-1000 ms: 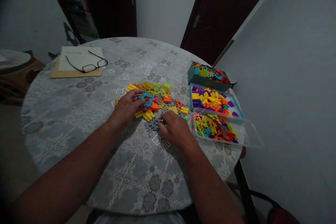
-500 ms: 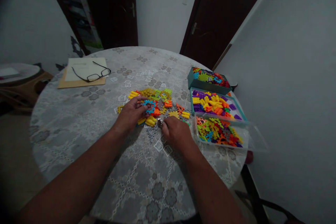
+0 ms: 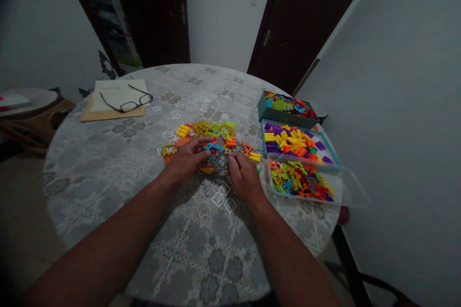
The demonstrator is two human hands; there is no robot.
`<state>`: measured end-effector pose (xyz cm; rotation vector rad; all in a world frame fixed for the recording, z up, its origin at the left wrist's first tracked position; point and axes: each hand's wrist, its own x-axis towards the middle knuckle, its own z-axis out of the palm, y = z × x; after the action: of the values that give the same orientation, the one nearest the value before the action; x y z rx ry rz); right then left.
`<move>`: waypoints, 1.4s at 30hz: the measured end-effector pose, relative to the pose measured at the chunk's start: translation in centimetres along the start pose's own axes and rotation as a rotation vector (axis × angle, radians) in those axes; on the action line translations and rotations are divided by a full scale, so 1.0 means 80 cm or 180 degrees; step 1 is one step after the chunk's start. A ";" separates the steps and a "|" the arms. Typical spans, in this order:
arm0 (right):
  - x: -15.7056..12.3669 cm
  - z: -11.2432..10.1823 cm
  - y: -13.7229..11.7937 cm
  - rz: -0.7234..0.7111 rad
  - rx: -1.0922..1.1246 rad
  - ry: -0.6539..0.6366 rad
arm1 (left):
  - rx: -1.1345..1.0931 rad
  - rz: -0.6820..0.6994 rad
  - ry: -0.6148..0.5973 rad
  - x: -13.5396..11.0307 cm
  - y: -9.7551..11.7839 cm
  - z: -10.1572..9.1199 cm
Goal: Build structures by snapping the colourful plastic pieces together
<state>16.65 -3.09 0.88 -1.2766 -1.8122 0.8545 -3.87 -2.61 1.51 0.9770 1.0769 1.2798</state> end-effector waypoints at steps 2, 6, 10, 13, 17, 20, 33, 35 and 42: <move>0.001 0.001 0.003 0.0020 0.0023 -0.0020 | -0.0115 -0.0060 -0.0136 -0.001 -0.001 0.002; 0.003 0.001 0.007 0.0039 0.0035 -0.0030 | -0.0332 -0.0228 -0.0346 -0.004 0.002 0.002; 0.004 0.002 0.011 0.0072 0.0094 -0.0051 | -0.0351 -0.0365 -0.0442 -0.007 0.004 0.000; 0.005 0.004 0.013 0.0106 0.0180 -0.0069 | -0.0362 -0.0427 -0.0593 -0.007 0.003 0.002; 0.007 0.004 0.013 0.0369 0.0792 0.0037 | -0.0284 -0.0311 -0.0285 -0.004 0.003 0.004; 0.009 -0.002 0.014 0.0361 0.0795 0.0275 | -0.0511 -0.0217 0.0273 0.003 0.009 -0.003; 0.006 -0.008 0.035 -0.0422 -0.1886 -0.0309 | -0.0889 -0.0154 0.0871 0.016 0.007 -0.015; 0.006 -0.013 0.031 -0.0422 -0.1966 -0.0515 | -0.0819 -0.0141 0.0865 0.014 0.008 -0.013; -0.013 0.000 -0.017 -0.0750 -0.1991 -0.1086 | -0.0647 -0.0121 0.0850 0.011 0.010 -0.012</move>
<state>16.26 -4.44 1.86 -1.2913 -2.5770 0.3934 -4.99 -1.68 2.03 0.6425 1.1354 1.4855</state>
